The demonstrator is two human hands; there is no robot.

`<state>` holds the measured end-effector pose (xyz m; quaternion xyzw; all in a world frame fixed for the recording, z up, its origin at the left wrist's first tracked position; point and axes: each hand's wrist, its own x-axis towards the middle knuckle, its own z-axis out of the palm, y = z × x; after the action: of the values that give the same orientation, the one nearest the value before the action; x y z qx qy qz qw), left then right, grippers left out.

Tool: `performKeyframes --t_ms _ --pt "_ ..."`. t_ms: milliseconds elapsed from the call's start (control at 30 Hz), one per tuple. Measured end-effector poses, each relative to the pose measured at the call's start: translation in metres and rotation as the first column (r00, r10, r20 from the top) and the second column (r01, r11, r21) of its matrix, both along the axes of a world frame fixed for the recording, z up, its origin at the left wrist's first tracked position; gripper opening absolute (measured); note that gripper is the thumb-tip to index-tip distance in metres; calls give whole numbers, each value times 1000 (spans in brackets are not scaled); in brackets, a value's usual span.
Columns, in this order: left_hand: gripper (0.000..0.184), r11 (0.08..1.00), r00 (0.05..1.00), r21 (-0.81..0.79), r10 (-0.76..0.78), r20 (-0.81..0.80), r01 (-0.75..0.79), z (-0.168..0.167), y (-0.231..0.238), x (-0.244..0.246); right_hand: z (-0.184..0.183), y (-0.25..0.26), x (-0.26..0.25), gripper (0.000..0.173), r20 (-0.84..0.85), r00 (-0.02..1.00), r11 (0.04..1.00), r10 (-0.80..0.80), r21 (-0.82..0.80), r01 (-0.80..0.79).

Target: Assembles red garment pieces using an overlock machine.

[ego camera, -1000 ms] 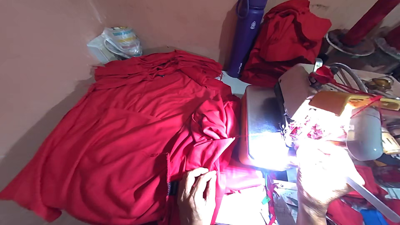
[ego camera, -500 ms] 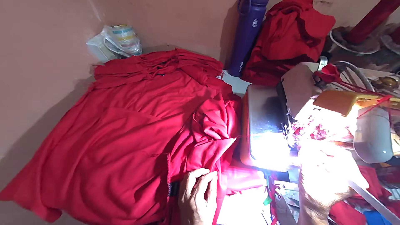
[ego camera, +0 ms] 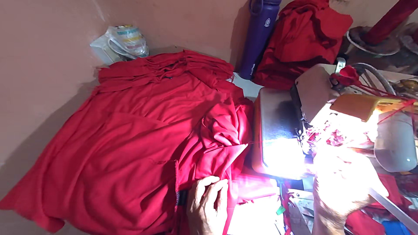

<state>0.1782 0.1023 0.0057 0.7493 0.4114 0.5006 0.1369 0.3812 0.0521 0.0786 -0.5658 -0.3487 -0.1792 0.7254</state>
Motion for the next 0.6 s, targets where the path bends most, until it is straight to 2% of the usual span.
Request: performKeyframes --t_ms 433,600 --pt "16 1000 1000 3 3 -9 -3 1 0 0 -1 2 -2 22 -38 999 999 -29 22 30" --pt "16 1000 1000 4 -7 -9 7 1 0 -1 -2 3 0 22 9 1000 999 10 39 -10"
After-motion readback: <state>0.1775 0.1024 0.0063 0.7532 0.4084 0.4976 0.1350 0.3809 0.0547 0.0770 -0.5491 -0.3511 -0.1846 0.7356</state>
